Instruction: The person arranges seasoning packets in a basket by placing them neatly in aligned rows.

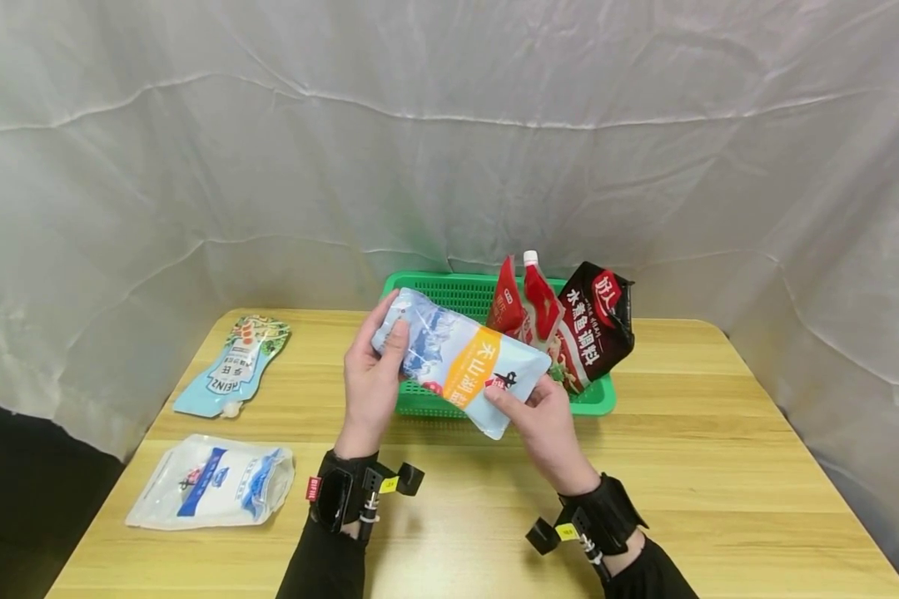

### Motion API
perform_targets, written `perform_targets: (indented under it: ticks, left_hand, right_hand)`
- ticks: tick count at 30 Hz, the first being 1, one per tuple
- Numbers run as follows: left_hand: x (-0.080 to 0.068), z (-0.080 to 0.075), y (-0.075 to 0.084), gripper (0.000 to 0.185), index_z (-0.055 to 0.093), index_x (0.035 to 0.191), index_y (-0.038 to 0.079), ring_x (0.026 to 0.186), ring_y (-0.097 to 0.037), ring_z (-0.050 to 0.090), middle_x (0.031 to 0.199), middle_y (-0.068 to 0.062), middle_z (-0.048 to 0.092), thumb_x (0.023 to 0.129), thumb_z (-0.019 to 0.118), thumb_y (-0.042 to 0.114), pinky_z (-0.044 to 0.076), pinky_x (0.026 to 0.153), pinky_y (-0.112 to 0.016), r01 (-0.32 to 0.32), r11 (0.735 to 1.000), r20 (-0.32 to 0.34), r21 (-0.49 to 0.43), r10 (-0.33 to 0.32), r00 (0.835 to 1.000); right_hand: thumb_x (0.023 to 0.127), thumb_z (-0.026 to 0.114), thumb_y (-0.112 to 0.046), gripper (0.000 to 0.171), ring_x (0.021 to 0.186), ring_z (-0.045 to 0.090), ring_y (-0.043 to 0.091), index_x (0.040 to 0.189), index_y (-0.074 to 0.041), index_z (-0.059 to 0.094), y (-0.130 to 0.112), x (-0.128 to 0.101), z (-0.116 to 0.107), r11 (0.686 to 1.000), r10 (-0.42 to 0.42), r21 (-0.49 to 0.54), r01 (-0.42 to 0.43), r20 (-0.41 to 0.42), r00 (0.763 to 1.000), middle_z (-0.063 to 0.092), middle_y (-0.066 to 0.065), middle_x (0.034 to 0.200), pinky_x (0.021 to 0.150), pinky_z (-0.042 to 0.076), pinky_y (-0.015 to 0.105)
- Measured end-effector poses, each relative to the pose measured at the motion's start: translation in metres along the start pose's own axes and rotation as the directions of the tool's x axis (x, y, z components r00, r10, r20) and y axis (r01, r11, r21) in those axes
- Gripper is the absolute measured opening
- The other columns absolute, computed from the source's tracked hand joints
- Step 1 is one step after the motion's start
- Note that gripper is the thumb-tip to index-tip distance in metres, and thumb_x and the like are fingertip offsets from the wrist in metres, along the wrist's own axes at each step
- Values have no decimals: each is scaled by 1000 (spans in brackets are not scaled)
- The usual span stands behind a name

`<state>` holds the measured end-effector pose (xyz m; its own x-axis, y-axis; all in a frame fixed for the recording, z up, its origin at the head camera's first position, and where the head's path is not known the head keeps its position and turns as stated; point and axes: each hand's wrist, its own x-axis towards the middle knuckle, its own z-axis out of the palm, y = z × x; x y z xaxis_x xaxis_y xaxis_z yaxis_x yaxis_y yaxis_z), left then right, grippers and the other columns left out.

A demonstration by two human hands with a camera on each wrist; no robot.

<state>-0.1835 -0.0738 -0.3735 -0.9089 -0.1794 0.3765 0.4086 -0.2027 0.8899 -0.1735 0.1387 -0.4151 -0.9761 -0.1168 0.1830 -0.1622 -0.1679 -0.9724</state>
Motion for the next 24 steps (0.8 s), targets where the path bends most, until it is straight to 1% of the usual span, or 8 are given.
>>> perform_targets:
  ticks: [4,7,11,14,19,21,24]
  left_hand:
    - [0,0,0,43,51,153,10,79,-13,63,106,-7,60,109,53,13,59,61,-24,6,1000,16,-10,-6,1000]
    - [0,-1,0,45,50,154,12,81,-14,64,110,-8,60,109,53,13,61,64,-26,15,1000,41,-14,-14,999]
    - [0,-3,2,47,50,154,13,86,-15,66,118,-8,59,107,57,11,62,68,-27,25,1000,70,0,-25,997]
    - [1,-5,3,49,51,152,9,89,-14,66,123,-11,58,104,60,7,62,71,-26,28,1000,84,14,-29,996]
    - [2,-10,4,52,51,150,3,104,-16,65,135,-17,58,100,64,5,59,81,-23,20,996,103,87,-29,994]
    - [3,-13,5,53,51,150,3,110,-18,64,139,-18,58,100,65,6,57,86,-23,6,990,118,141,-23,993]
    - [4,-19,7,55,51,151,6,114,-23,63,141,-16,59,99,66,9,54,95,-26,-21,977,152,211,-11,988]
  right_hand:
    - [93,70,4,40,98,75,17,130,10,59,-2,0,-2,1000,-4,-26,3,-21,1000,76,-2,112,81,63,34]
    - [93,70,4,39,97,75,17,130,11,59,-4,0,-5,999,-20,-42,18,-27,999,76,-3,111,80,63,34]
    - [95,69,5,38,99,75,16,131,11,59,-7,0,-11,997,-57,-47,57,-9,998,76,-3,112,80,63,33]
    - [96,68,4,35,98,75,16,130,10,59,-11,0,-17,995,-83,-54,83,12,997,77,-2,112,79,64,33]
    - [97,68,4,34,96,76,16,129,10,59,-20,1,-28,992,-89,-84,92,35,995,77,-2,110,77,64,32]
    - [97,69,3,33,94,76,16,127,10,60,-25,1,-32,990,-86,-107,90,44,995,78,-3,108,76,64,33]
    - [96,71,2,29,90,76,16,122,10,62,-31,2,-38,982,-80,-164,90,66,995,78,-3,103,74,64,32]
